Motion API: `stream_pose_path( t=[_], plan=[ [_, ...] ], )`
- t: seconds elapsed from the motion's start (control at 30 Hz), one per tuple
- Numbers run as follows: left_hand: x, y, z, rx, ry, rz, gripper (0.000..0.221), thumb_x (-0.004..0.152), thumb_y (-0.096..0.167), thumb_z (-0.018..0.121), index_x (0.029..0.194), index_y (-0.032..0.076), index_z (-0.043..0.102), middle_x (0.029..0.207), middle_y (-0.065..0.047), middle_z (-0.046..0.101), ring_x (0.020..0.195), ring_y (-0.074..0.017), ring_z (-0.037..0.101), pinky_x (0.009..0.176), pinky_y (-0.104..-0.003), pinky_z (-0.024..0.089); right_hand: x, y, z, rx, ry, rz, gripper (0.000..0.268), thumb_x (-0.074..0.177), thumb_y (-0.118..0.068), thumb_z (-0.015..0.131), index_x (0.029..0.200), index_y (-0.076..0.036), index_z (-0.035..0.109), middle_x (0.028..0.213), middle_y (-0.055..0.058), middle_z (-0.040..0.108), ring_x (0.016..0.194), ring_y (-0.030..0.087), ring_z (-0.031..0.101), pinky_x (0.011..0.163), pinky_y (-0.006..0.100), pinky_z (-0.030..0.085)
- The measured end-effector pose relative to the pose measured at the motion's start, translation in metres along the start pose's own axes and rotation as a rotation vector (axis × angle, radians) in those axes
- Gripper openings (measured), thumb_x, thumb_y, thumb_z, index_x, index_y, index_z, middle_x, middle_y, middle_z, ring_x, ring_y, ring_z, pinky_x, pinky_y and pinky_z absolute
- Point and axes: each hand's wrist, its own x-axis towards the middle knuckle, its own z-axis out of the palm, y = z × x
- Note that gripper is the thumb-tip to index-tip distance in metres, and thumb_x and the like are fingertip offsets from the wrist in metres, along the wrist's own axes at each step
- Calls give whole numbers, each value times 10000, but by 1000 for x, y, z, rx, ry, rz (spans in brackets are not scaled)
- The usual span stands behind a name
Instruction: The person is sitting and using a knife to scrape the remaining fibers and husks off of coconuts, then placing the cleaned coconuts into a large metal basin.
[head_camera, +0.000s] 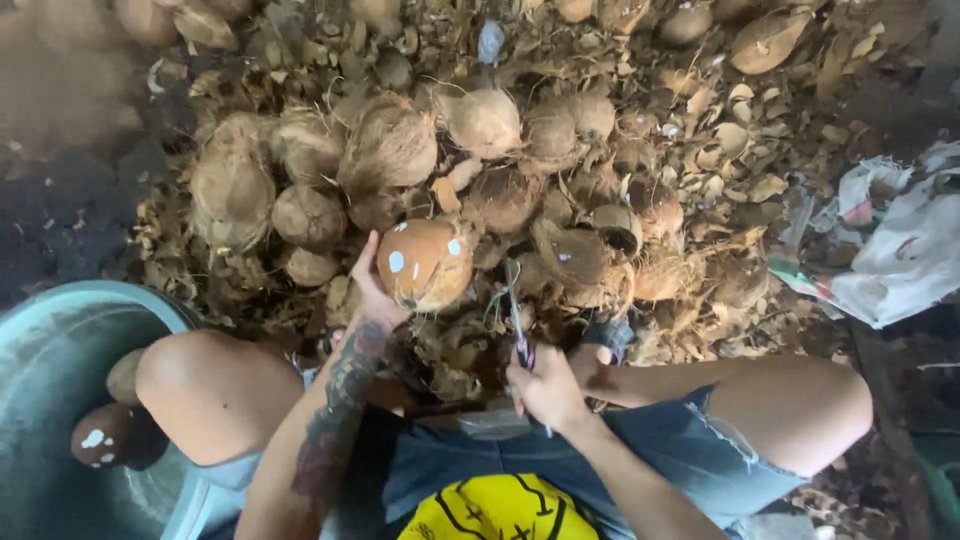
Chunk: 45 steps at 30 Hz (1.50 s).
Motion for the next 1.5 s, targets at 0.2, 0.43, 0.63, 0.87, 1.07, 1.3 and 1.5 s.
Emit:
stream_pose_path(
  t=[0.2, 0.43, 0.63, 0.87, 1.07, 1.3, 1.5],
  plan=[
    [41, -22, -53, 181, 26, 26, 674, 838, 515, 814, 1303, 48, 676, 1297, -217, 708, 1180, -408, 685, 1058, -560, 543, -45, -51, -28, -134, 62, -176, 149, 816, -58, 609, 690, -29, 682, 604, 152, 665, 606, 273, 651, 766, 357, 522],
    [36, -10, -38, 158, -53, 40, 712, 818, 571, 796, 1322, 81, 682, 1318, -200, 720, 1191, -392, 706, 1050, -592, 563, 11, 22, 24, -477, -135, 450, 457, 860, -364, 666, 1169, -46, 776, 1235, 167, 760, 1302, 339, 659, 1164, 547, 454],
    [52, -8, -49, 4, -125, -40, 720, 808, 596, 776, 1335, 113, 684, 1381, -184, 693, 1285, -419, 650, 1160, -636, 444, -22, -47, -19, 82, -33, -162, 279, 762, 16, 620, 497, -70, 635, 357, 75, 614, 315, 185, 618, 453, 281, 542],
    [44, -4, -43, 150, -143, -19, 752, 806, 594, 736, 1347, 77, 663, 1327, -194, 684, 1210, -411, 636, 1056, -568, 484, -13, -24, -8, -36, 222, -980, 156, 845, -33, 486, 786, -123, 598, 600, 25, 610, 505, 213, 635, 524, 309, 576],
    [27, -5, -22, 78, -59, 39, 630, 794, 502, 835, 1279, 114, 724, 1293, -173, 720, 1199, -395, 693, 1078, -570, 539, 8, 51, 22, 207, -50, 39, 213, 787, -64, 585, 586, -1, 614, 425, 192, 557, 377, 310, 563, 469, 388, 426],
    [12, -8, -5, 79, -194, -44, 455, 831, 474, 806, 1147, 147, 782, 1172, -120, 764, 1073, -356, 735, 1026, -526, 595, -35, -95, -43, 152, -35, -310, 184, 737, 105, 559, 635, 0, 669, 448, 160, 656, 344, 236, 655, 387, 272, 520],
    [49, -24, -56, 312, -27, -36, 426, 802, 434, 881, 1106, 167, 750, 1222, -137, 748, 1124, -375, 729, 982, -590, 571, -46, -86, -48, 214, 94, -1246, 114, 875, 2, 590, 773, -18, 545, 731, 194, 715, 650, 376, 765, 563, 424, 655]
  ],
)
